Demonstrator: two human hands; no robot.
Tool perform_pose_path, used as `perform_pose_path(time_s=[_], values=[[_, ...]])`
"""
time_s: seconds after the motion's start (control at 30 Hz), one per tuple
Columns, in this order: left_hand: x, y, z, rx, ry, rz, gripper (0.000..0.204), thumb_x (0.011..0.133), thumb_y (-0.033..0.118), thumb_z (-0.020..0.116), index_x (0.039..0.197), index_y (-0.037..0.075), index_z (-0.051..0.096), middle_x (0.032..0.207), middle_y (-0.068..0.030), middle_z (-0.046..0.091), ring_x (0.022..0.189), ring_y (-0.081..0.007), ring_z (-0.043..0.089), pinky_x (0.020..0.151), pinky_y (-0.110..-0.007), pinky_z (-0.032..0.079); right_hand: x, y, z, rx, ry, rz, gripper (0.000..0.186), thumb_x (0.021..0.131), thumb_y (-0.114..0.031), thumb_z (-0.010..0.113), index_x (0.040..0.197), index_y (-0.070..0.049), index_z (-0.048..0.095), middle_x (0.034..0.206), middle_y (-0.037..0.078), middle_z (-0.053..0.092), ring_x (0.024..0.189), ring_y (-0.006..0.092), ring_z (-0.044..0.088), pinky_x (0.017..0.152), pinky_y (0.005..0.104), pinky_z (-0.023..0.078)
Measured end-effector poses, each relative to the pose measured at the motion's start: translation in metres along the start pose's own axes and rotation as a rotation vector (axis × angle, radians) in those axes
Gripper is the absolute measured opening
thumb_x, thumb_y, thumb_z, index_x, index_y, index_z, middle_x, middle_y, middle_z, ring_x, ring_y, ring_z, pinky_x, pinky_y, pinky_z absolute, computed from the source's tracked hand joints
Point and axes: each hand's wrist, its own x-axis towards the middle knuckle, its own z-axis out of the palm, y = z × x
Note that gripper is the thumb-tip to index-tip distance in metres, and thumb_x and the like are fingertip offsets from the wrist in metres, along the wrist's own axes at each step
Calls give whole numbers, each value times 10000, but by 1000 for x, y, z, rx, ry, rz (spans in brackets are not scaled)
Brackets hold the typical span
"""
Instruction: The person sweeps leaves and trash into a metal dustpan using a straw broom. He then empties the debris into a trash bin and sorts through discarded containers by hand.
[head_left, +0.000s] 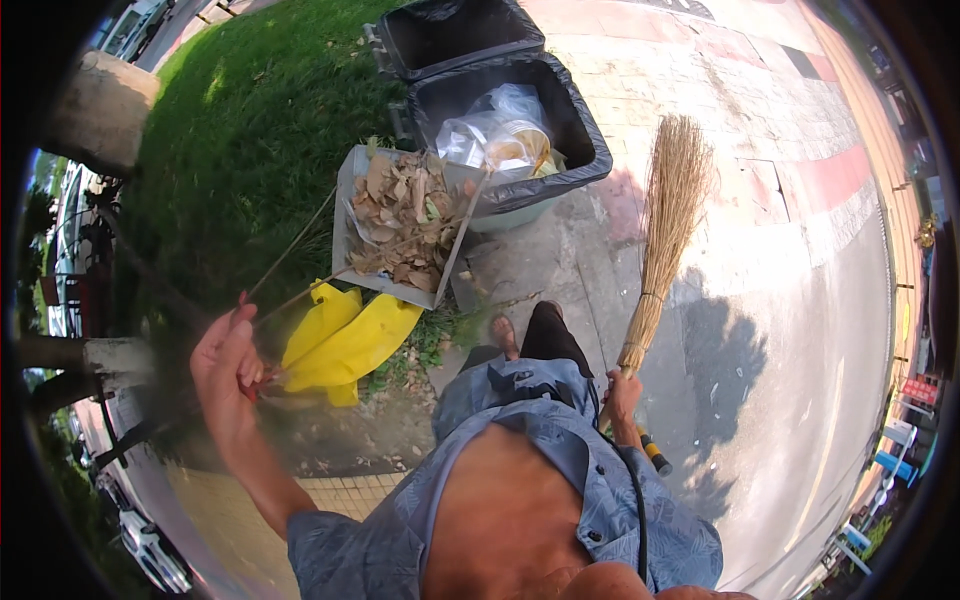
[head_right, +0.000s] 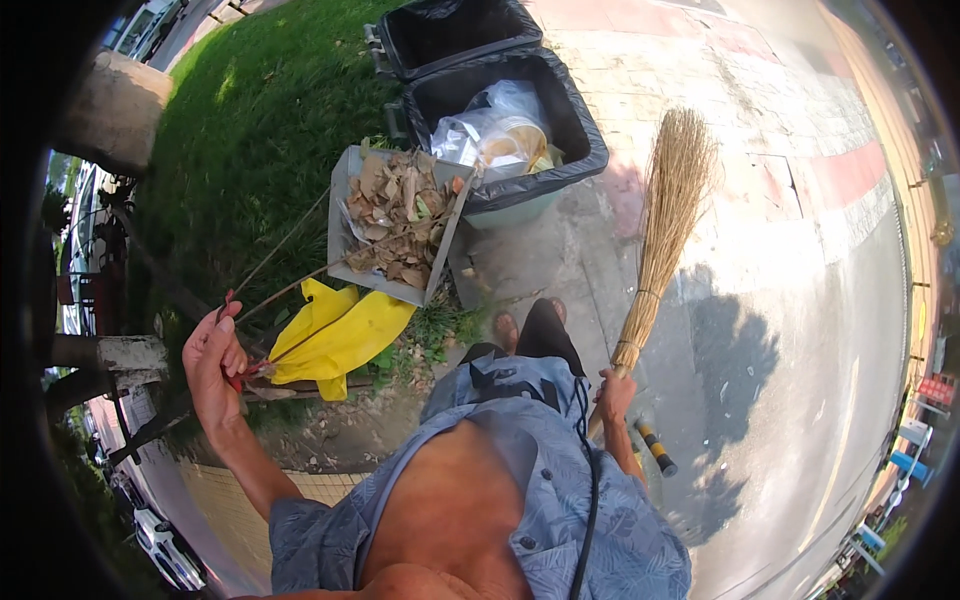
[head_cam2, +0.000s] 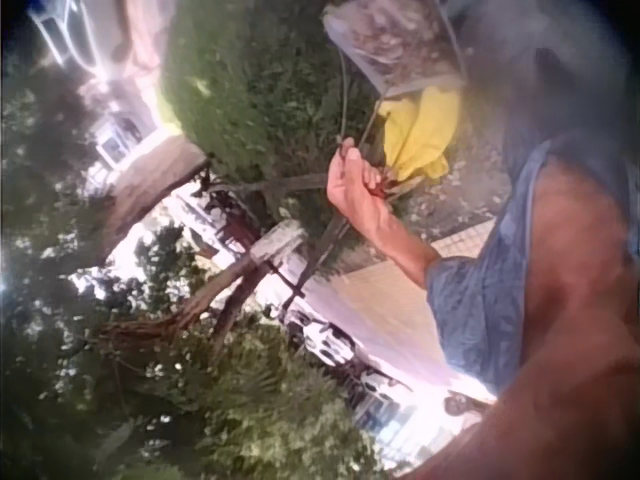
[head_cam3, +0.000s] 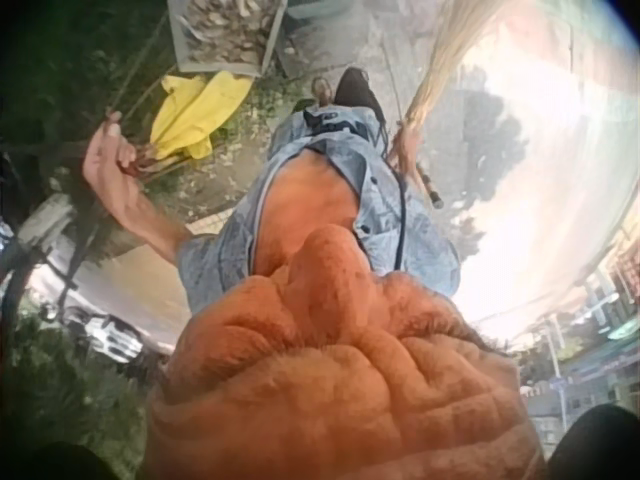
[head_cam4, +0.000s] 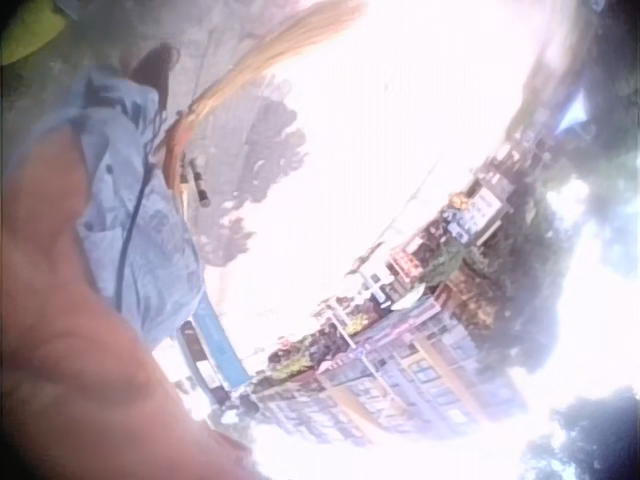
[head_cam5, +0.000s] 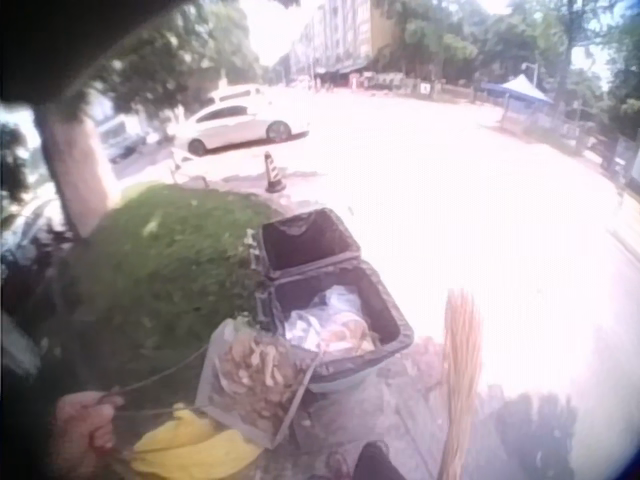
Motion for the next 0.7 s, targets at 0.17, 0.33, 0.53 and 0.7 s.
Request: perform_pose_path(time_s=[0.17, 0.33, 0.53, 0.7], values=[[30, 14, 18, 28, 41, -10, 344, 1013, 201, 720, 1260, -38, 705, 636, 72, 421, 532, -22, 344, 528, -213, 288, 35, -58, 26, -61, -8, -103, 184, 876, -150, 692, 857, 1, 588, 599, 40, 546, 426, 158, 547, 384, 330, 460], [56, 31, 52, 68, 114, -63, 346, 1010, 197, 723, 1262, -39, 707, 634, 78, 421, 526, -19, 340, 523, -206, 277, 84, -128, 64, -138, -68, -152, 199, 880, -162, 701, 864, -1, 584, 577, 43, 542, 423, 155, 549, 400, 328, 464], [78, 79, 101, 195, 200, -96, 371, 1006, 198, 733, 1288, -41, 703, 640, 78, 457, 525, -13, 338, 505, -207, 251, 160, -221, 122, -208, -153, -217, 210, 882, -174, 719, 883, 0, 601, 570, 52, 554, 424, 164, 554, 412, 327, 460], [106, 124, 131, 393, 241, -87, 443, 973, 245, 780, 1306, -36, 702, 626, 76, 452, 522, -18, 352, 495, -220, 241, 204, -276, 156, -270, -267, -230, 188, 896, -152, 728, 899, -18, 596, 609, 33, 552, 465, 140, 547, 433, 317, 482]])
